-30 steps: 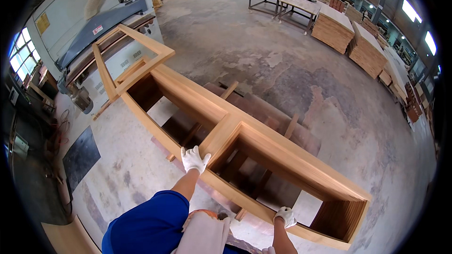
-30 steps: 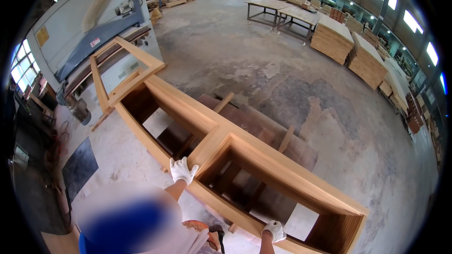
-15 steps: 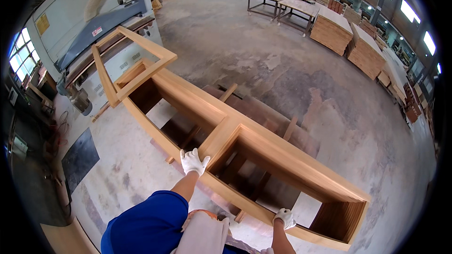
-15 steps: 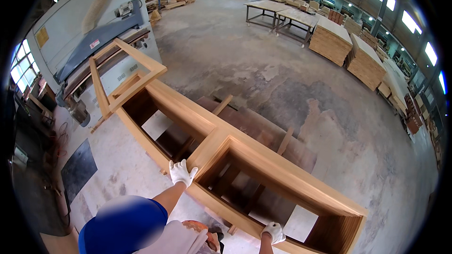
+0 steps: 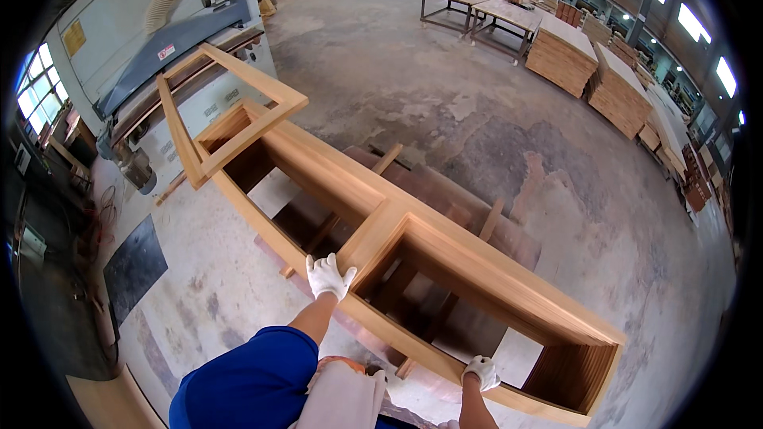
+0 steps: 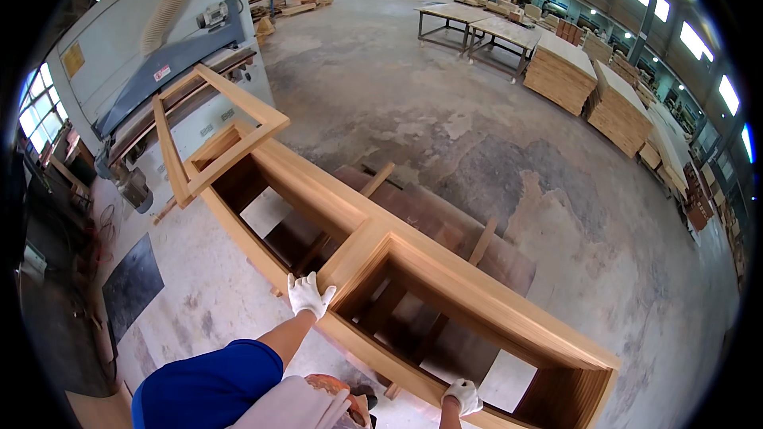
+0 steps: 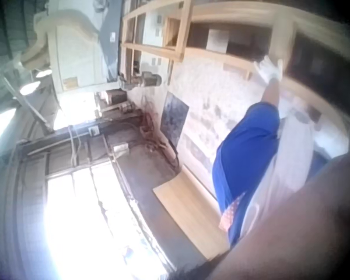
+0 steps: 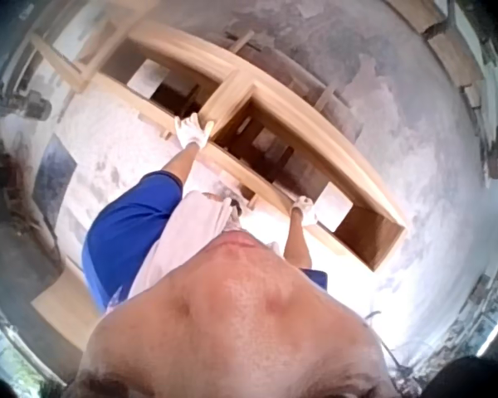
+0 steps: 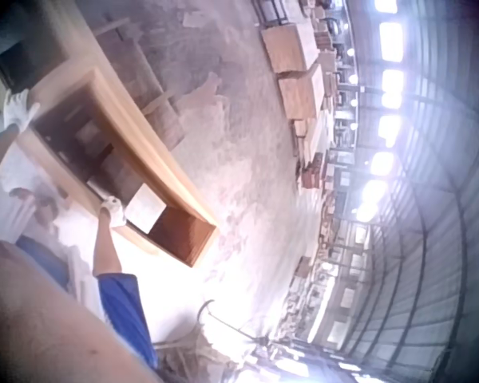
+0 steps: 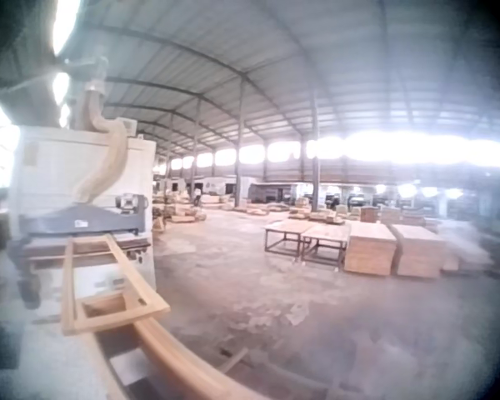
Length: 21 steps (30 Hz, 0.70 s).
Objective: The person assembles a wooden furniture frame by hand, fitting a separate frame piece into the main structure. They repeatedly lift, align, and insert the frame, checking the fit and adjusting the position multiple times throughout the process.
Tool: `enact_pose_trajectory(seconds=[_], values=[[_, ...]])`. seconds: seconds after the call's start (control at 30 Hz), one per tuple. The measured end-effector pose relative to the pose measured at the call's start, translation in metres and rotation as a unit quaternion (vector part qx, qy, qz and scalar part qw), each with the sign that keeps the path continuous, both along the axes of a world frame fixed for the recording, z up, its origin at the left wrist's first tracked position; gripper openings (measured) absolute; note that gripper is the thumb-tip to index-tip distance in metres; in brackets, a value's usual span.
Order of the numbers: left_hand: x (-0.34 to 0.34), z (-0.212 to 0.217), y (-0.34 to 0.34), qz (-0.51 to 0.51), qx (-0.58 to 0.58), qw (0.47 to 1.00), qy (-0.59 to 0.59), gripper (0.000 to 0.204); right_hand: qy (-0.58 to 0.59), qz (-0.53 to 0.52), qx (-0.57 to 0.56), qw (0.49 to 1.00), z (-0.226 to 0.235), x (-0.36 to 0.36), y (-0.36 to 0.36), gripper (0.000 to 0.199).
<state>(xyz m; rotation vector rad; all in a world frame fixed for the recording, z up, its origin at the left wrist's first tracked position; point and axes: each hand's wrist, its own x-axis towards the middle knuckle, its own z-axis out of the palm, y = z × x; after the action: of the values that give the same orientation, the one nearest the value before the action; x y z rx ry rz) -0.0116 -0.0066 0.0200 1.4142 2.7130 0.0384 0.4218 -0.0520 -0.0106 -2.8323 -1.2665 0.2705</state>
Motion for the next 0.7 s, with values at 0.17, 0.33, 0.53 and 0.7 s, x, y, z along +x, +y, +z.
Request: enact_pose_trajectory(seconds=[0.17,0.33,0.53,0.7], values=[[0.002,-0.003,-0.002,0.003,-0.011,0.999,0.030,0.066,0.005,0.015,-0.001,1.000,-0.008,0.003,0.000,0.030],[-0.001,-0.001,0.004,0.001,-0.011,1.000,0.007,0.067,0.010,0.001,0.009,1.000,-0.008,0.005,0.002,0.030],[-0.001,0.003,0.000,0.002,-0.009,1.000,0.024,0.067,0.009,0.013,-0.007,1.000,0.006,-0.002,0.005,0.033],[0.001,-0.002,0.004,0.000,0.000,1.000,0.024,0.068,0.019,0.003,0.001,1.000,0.004,-0.001,0.002,0.035]])
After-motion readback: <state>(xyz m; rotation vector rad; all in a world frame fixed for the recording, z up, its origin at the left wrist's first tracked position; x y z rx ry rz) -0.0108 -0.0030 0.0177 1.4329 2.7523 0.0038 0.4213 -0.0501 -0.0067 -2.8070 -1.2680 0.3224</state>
